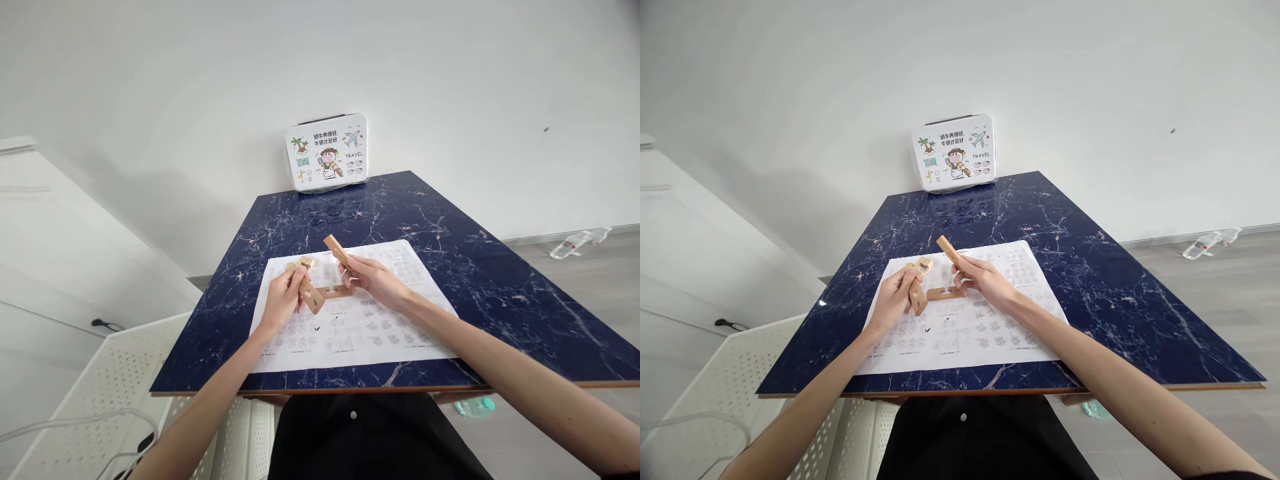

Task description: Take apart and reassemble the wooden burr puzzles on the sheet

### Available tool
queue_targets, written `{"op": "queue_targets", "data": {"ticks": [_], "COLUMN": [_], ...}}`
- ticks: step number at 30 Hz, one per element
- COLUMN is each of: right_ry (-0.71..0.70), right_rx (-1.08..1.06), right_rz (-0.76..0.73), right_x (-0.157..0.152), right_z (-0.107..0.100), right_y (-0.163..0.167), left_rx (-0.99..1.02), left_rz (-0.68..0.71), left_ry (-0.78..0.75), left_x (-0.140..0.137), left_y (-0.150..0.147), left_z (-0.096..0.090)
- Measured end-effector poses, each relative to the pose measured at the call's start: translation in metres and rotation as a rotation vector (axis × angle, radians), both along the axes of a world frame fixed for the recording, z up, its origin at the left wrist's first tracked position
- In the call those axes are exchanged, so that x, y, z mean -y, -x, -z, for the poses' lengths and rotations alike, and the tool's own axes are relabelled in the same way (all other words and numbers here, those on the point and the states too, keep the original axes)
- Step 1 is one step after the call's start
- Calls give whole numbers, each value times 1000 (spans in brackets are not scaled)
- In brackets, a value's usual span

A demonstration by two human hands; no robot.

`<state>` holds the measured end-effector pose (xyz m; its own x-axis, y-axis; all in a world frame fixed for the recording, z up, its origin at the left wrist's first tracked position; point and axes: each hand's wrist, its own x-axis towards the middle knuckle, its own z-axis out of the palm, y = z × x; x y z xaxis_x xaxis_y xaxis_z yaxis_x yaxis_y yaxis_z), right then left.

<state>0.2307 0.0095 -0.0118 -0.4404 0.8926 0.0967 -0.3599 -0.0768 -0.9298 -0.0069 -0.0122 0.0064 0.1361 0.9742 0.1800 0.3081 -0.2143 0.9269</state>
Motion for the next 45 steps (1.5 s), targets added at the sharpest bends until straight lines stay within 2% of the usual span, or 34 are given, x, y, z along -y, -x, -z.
{"op": "queue_targets", "data": {"ticks": [4, 7, 12, 15, 19, 22, 25, 29, 35, 37, 45], "right_ry": [-26, 4, 61, 36, -36, -50, -51, -32, -49, -95, -346], "right_rx": [13, 16, -127, -163, -104, -89, -82, -97, -74, 11, 350], "right_rz": [-38, -150, -314, -392, -510, -525, -471, -320, 104, 198, 335], "right_x": [1, 2, 5, 7, 11, 12, 11, 6, -2, -3, 3], "right_z": [1, 2, 0, -3, -5, -3, -1, 1, 4, 5, 9], "right_y": [0, 1, -2, -5, -5, -2, 1, 1, -2, -2, 9], "left_rx": [4, 18, -11, -37, -94, -109, -86, -4, 109, 139, 124], "left_rz": [-97, -135, -151, -169, -199, -197, -146, -18, 226, 245, 230], "left_ry": [-36, -21, -21, -38, -57, -78, -112, -105, 33, 66, 167], "left_x": [-2, -5, -7, -7, -5, -3, -3, -2, -3, -3, 0], "left_y": [0, 2, 4, 4, 4, 3, 3, 2, -4, -5, -4], "left_z": [1, 4, 9, 9, 9, 8, 9, 7, 2, 0, -6]}}
